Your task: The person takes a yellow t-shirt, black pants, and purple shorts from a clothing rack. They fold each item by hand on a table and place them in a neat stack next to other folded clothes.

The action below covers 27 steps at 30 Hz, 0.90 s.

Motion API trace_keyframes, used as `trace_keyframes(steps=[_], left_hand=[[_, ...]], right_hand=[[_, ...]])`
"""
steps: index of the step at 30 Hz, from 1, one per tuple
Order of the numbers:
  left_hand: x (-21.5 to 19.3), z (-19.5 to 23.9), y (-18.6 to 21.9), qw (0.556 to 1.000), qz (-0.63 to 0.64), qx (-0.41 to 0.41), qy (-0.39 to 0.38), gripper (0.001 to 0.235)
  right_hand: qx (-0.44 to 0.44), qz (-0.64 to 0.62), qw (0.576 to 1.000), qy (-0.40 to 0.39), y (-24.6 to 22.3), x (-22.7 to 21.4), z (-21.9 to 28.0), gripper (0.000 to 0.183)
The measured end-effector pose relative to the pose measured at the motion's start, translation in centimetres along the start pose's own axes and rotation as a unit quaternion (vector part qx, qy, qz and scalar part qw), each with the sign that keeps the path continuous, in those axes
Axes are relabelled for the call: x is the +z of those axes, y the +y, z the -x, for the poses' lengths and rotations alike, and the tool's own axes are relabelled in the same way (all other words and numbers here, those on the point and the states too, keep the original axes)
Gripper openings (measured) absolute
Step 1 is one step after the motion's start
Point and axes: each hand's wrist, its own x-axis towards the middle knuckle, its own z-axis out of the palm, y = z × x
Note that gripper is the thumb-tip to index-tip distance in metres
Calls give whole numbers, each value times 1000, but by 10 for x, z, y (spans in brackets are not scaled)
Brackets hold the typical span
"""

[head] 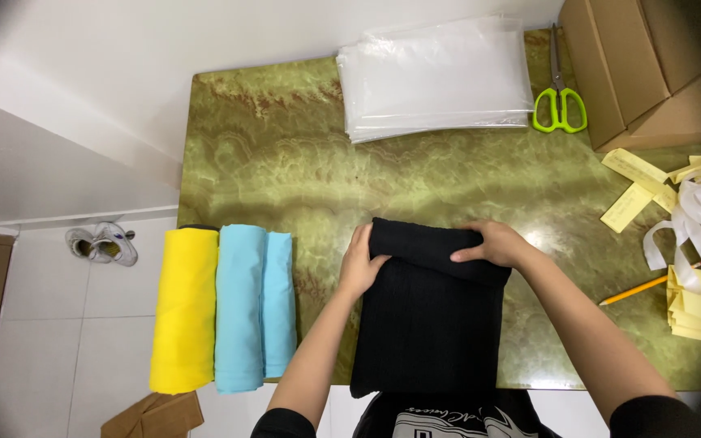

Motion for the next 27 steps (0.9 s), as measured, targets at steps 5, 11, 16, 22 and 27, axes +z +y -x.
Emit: trace_keyframes(steps=[5, 11, 16, 22, 27], left_hand=[[10, -6, -61, 995, 103, -16, 10, 58], [-46, 14, 21, 995, 80, -19, -59, 81], [-14, -8, 24, 906, -308, 26, -289, 130], [15, -21, 4, 857, -424, 133, -261, 112], [10, -24, 31, 859, -443, 236, -98, 99]], right_hand=[[9, 87, 996, 0, -22, 21, 24, 103], [-30, 227, 964, 137, -26, 82, 63, 88], [-83, 284, 917, 269, -29, 112, 94, 90], [-82, 207, 962, 157, 1, 89, 87, 106], [-65, 271, 923, 265, 24, 75, 55, 75]])
